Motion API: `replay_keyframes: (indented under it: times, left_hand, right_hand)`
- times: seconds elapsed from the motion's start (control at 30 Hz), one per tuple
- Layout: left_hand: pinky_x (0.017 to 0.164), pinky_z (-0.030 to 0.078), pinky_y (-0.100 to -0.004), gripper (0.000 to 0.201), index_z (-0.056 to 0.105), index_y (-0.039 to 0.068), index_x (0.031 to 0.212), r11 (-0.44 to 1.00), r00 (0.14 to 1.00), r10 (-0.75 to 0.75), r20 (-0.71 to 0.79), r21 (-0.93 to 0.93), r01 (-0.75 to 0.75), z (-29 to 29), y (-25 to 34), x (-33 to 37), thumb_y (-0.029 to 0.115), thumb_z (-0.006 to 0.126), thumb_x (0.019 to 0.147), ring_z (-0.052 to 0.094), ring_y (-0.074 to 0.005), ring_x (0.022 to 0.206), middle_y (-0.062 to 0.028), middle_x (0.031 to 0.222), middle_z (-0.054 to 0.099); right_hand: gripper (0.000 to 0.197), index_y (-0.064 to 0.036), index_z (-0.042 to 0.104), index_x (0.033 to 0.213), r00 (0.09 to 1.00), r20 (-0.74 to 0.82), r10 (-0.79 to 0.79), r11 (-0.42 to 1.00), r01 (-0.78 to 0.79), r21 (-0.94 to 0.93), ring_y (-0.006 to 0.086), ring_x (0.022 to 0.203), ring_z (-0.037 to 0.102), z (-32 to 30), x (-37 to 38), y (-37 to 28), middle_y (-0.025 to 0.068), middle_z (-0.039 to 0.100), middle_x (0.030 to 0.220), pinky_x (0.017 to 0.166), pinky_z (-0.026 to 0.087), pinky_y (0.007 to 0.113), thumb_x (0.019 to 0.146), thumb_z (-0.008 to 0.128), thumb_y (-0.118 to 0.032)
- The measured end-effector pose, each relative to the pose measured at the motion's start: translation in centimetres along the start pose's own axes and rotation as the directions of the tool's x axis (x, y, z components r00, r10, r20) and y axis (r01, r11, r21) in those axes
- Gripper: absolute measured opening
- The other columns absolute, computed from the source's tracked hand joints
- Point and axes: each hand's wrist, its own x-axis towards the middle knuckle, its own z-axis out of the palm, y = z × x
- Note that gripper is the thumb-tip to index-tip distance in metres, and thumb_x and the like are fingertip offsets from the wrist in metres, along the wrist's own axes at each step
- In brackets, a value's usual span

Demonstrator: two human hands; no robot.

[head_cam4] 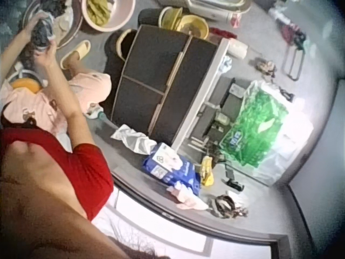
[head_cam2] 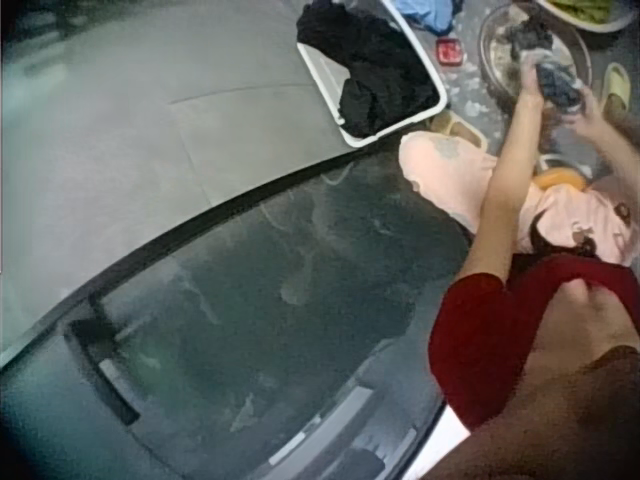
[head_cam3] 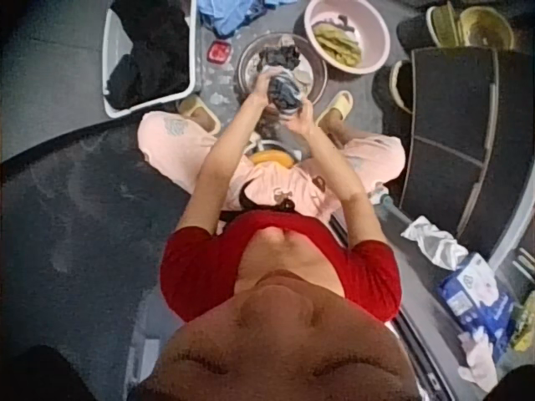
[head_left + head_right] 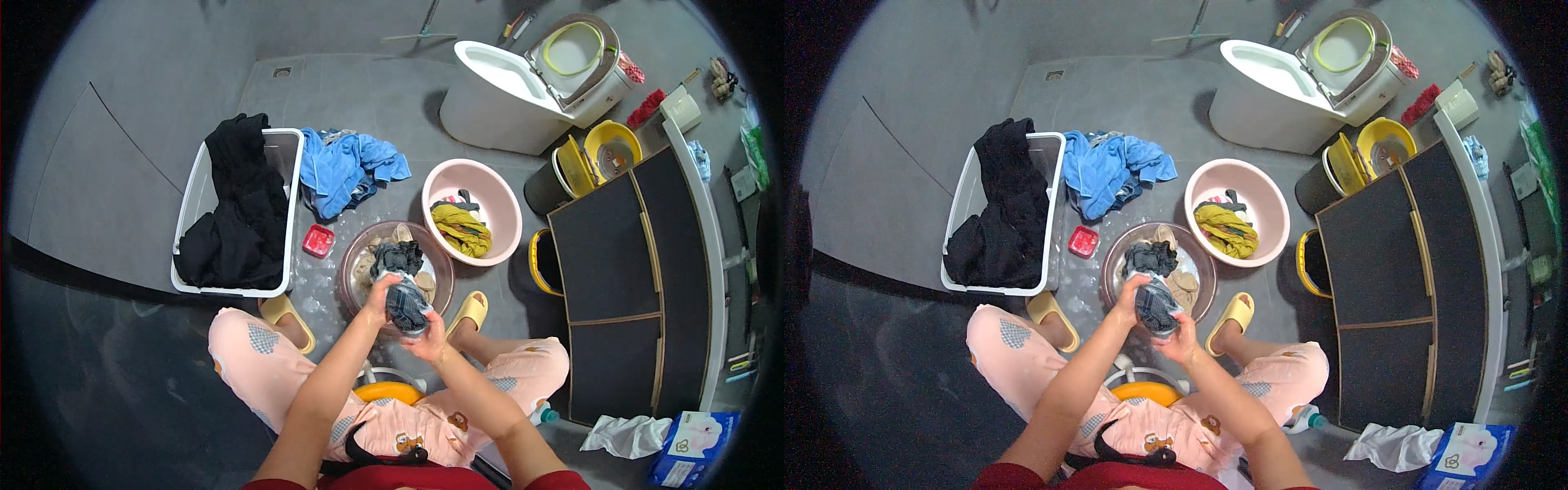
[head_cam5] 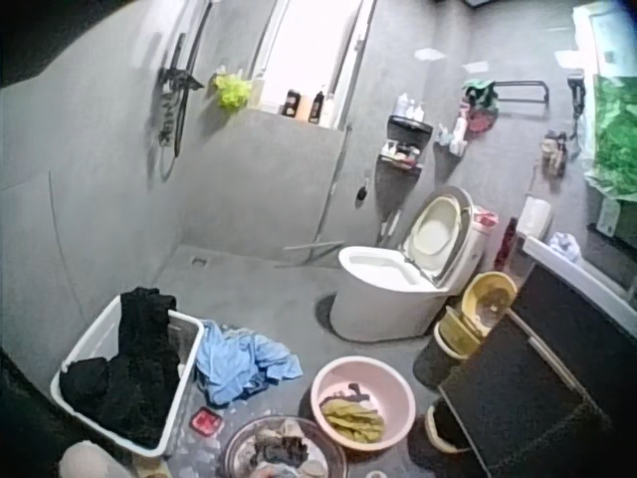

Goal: The person washes clothes in a basin by hand, rubbing the fabric together with soap in a bathroom while sitting on a small stool.

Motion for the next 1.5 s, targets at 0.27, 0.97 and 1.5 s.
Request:
replay_keyframes:
  times: [0.27,0.97,1.5]
  left_hand:
    - [0.064,0.045,-0.0264,0.021,0.055,0.003,0.088,0.698,0.589,0.689,-0.423,0.605,-0.382,0.2,-0.9,2.0,0.004,0.058,0.067,0.056,-0.0146,0.07,-0.004,0.081,0.057]
    - [0.065,0.045,-0.027,0.019,0.058,-0.001,0.086,0.841,0.896,0.307,-0.321,0.532,-0.098,-1.5,-1.1,2.7,0.007,0.058,0.069,0.057,-0.0161,0.07,-0.0063,0.081,0.059]
    - [0.054,0.049,-0.0306,0.018,0.054,0.001,0.073,0.936,0.935,-0.277,-0.223,0.16,0.315,2.8,-0.5,1.4,0.017,0.053,0.067,0.056,-0.021,0.055,-0.0097,0.067,0.058]
  right_hand:
    - [0.059,0.0019,0.038,0.117,0.848,0.241,-0.472,-0.073,0.234,-0.969,0.03,0.098,0.05,0.6,0.2,-4.0,0.0212,0.05,0.105,0.087,0.039,0.036,0.068,0.06,-0.022]
    - [0.038,-0.0044,0.055,0.093,0.955,0.055,-0.291,0.345,0.158,-0.925,0.0126,0.075,0.053,-0.5,3.3,-3.9,0.002,0.057,0.082,0.071,0.043,0.026,0.056,0.063,-0.005]
    - [0.058,-0.0104,0.048,0.111,0.988,-0.155,-0.015,0.927,-0.045,-0.372,0.0185,0.09,0.055,-3.4,5.5,-7.1,0.006,0.054,0.106,0.075,0.048,0.033,0.075,0.048,-0.056]
